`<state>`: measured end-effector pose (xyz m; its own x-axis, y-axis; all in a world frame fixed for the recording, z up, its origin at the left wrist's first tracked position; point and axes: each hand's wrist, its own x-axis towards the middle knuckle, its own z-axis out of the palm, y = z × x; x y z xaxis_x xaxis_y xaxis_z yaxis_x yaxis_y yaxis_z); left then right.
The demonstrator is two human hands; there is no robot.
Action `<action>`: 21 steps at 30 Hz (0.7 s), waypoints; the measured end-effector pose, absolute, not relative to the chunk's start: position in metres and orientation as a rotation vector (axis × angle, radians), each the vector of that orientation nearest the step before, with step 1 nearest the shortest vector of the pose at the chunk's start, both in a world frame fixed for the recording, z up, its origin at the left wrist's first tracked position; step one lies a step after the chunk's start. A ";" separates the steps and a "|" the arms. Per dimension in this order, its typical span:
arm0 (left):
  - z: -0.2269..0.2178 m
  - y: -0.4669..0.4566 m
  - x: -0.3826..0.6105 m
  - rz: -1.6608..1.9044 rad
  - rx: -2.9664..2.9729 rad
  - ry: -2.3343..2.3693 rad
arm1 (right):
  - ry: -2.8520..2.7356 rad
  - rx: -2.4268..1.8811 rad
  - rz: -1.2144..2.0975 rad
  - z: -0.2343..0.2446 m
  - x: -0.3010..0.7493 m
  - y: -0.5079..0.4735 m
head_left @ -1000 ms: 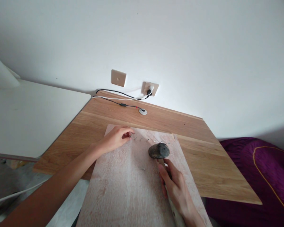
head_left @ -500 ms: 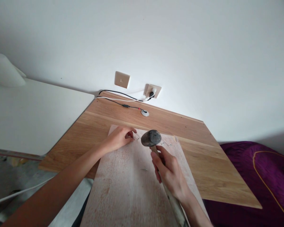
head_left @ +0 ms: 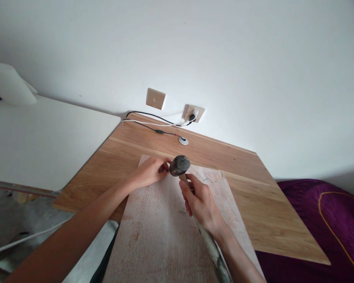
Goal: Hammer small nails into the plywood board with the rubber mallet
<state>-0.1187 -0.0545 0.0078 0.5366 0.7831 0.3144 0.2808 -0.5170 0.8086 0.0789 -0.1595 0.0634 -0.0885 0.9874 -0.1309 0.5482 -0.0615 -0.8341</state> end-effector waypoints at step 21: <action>0.009 -0.055 -0.118 0.896 2.010 0.892 | -1.821 -1.651 0.918 0.059 0.081 -0.160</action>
<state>-0.1184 -0.0549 0.0086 0.5124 0.8088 0.2886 0.2849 -0.4772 0.8314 0.0813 -0.1598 0.0586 -0.1287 0.9894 -0.0676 0.6428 0.0313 -0.7654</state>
